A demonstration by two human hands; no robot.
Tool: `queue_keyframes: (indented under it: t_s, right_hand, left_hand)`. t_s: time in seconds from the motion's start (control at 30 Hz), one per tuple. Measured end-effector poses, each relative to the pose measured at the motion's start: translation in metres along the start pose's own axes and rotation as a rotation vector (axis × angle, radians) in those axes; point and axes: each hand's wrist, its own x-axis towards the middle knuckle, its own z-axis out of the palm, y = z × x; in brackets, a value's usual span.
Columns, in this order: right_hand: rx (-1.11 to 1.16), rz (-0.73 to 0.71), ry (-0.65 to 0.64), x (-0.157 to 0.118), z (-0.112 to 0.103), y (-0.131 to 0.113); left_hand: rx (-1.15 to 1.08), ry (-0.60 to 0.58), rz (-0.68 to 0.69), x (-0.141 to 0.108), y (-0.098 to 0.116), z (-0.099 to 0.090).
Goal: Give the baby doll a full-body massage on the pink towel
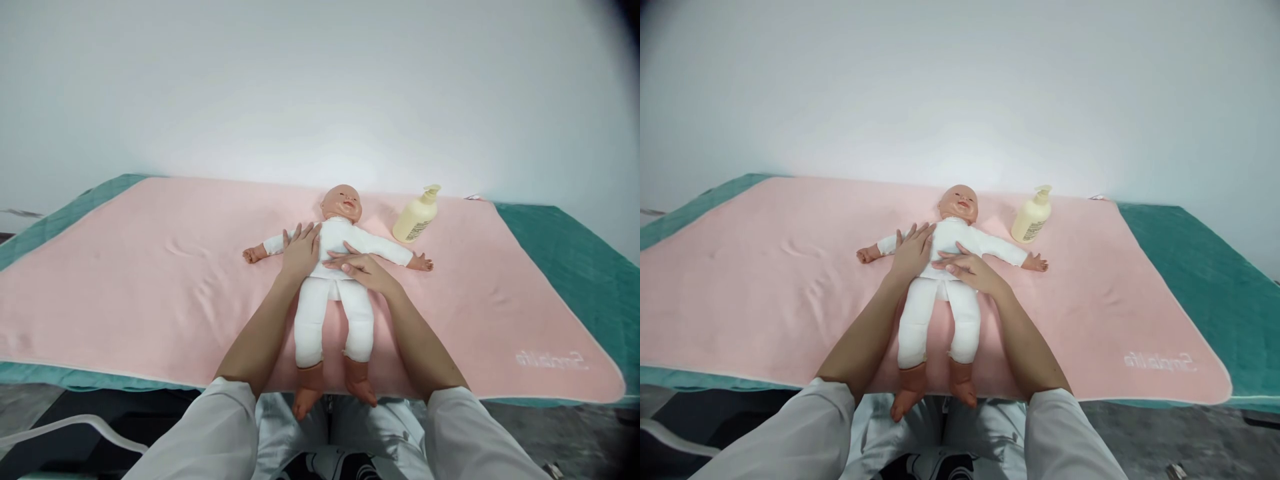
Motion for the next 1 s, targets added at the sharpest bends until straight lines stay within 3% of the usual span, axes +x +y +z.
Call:
queue_keyframes:
  t_s: [0.1,0.23,0.77,1.0]
  right_hand:
    - [-0.087,0.000,-0.035,0.002,0.000,0.002]
    - [-0.170,0.059,0.013,0.003,-0.001,0.005]
    - [-0.602,0.514,0.289,0.001,-0.005,0.029]
    - [-0.669,0.551,0.308,0.001,-0.005,0.029]
  left_hand:
    - [0.010,0.004,0.008,0.000,-0.001,0.000]
    - [0.016,-0.009,0.004,0.000,0.000,-0.001]
    - [0.089,-0.019,0.000,0.000,0.000,0.000]
    - [0.023,0.003,-0.004,0.002,-0.001,0.001]
